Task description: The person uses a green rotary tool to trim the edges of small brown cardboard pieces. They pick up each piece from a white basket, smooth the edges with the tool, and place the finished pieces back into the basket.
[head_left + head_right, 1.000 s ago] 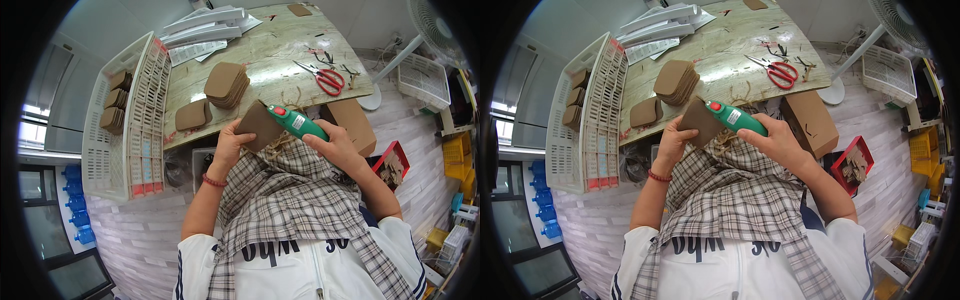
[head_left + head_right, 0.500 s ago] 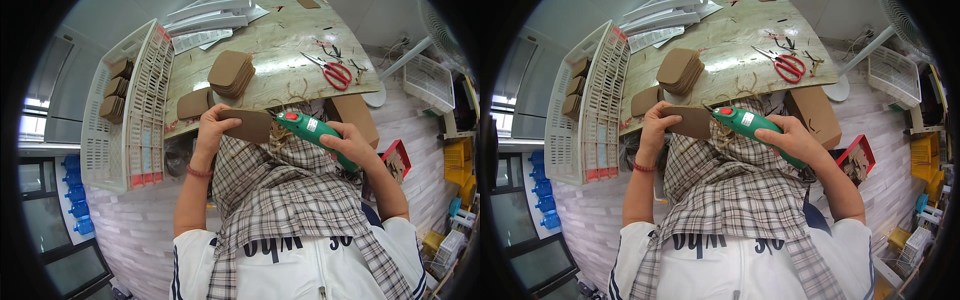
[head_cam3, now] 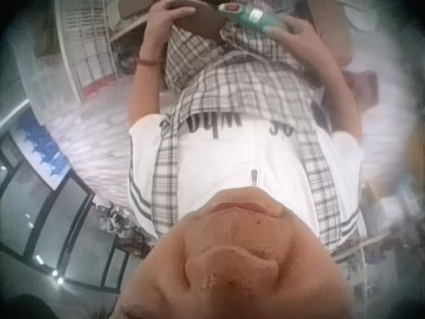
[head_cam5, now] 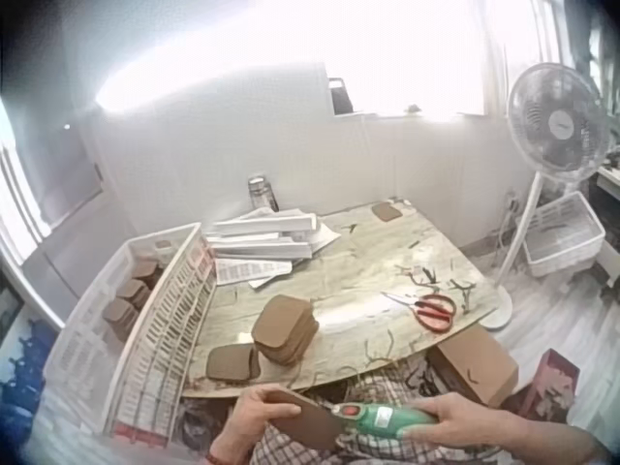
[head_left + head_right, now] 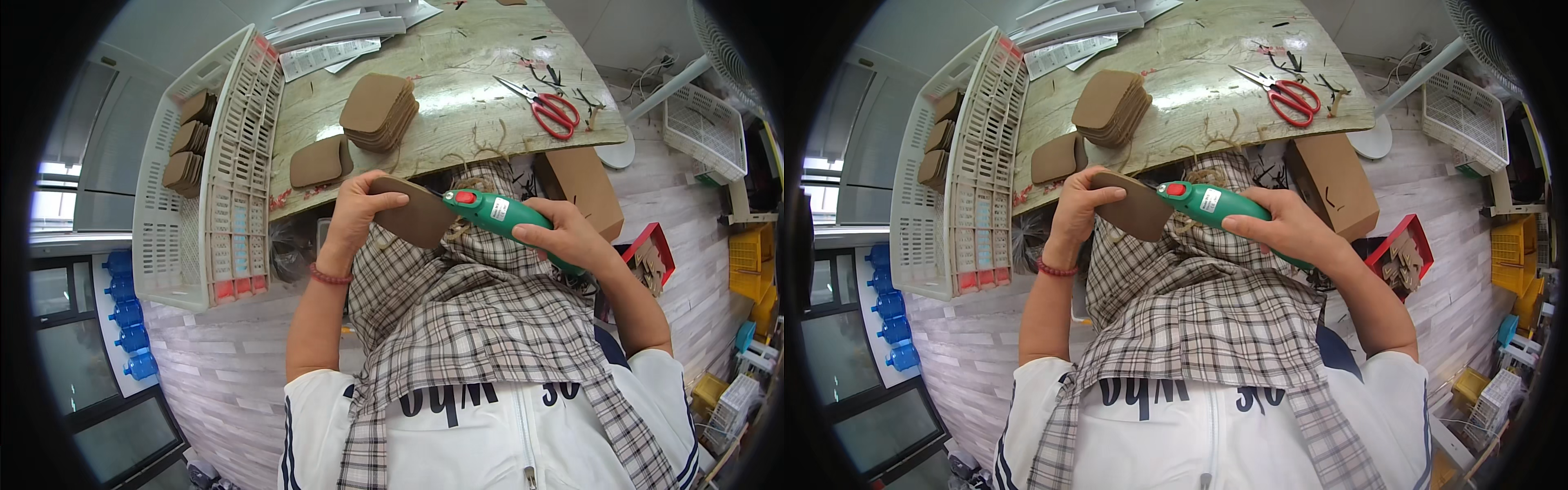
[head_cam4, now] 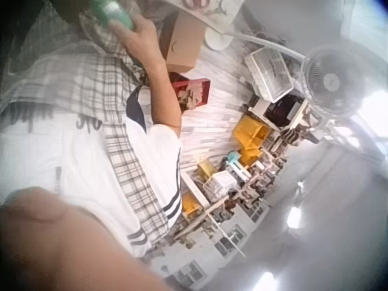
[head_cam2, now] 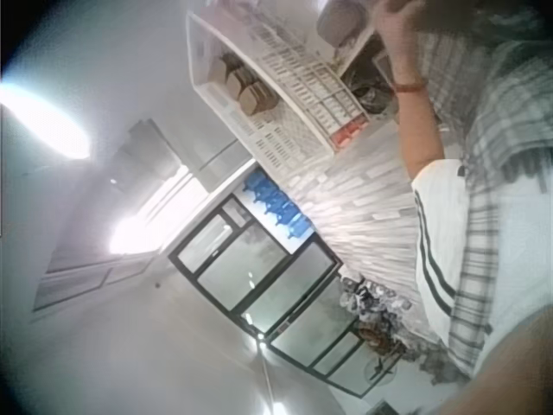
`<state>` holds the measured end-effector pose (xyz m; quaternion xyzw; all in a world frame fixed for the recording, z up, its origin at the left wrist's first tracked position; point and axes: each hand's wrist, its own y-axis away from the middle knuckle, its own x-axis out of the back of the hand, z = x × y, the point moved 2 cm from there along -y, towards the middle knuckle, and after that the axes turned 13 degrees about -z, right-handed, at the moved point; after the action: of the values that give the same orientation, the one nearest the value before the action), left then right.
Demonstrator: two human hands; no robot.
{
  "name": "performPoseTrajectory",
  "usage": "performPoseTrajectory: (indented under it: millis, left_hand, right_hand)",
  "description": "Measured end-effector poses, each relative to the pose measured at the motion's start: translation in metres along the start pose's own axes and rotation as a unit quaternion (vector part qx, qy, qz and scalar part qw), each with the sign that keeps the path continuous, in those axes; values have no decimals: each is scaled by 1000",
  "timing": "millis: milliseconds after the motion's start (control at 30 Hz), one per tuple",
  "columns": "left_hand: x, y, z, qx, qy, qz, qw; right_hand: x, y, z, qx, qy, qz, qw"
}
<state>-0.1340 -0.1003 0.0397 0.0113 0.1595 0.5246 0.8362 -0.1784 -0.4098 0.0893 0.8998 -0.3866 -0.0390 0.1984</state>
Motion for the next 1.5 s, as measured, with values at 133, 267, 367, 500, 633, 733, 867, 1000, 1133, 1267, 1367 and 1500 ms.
performPoseTrajectory:
  millis: [133,267,367,500,633,733,867,1000,1133,1267,1367,1500]
  left_hand:
    - [-11,-2,-1,25,-10,-29,999]
    - [-16,-3,0,44,-45,-59,996]
    - [-15,-3,0,62,-65,-82,993]
    - [-21,0,2,78,-46,-90,992]
    - [21,10,12,-3,-142,-1,990]
    - [116,17,4,-89,43,202,974]
    - [208,9,-25,-56,-183,361,913]
    - [176,-30,-5,-104,-636,391,657]
    - [108,-91,10,-66,-630,326,701]
    - [90,-105,12,-18,-628,312,713]
    - [81,-103,10,-102,-609,337,710]
    - [62,-100,22,-190,-516,343,762]
  right_hand:
    - [-3,-4,2,-4,5,2,1000]
    - [-5,-8,-2,-3,8,0,1000]
    - [-7,-14,-6,10,9,-5,1000]
    - [-13,-27,-15,13,-4,-31,999]
    - [-14,-34,-14,31,-35,9,999]
    - [-6,-30,0,20,-64,61,996]
    - [-6,-33,8,27,-40,75,996]
    - [-3,-28,20,18,-44,110,993]
    - [-2,-28,30,31,-41,125,991]
    - [-4,-25,26,28,-35,127,991]
    - [-3,-24,29,31,-29,139,989]
    - [-1,-24,28,36,-20,146,988]
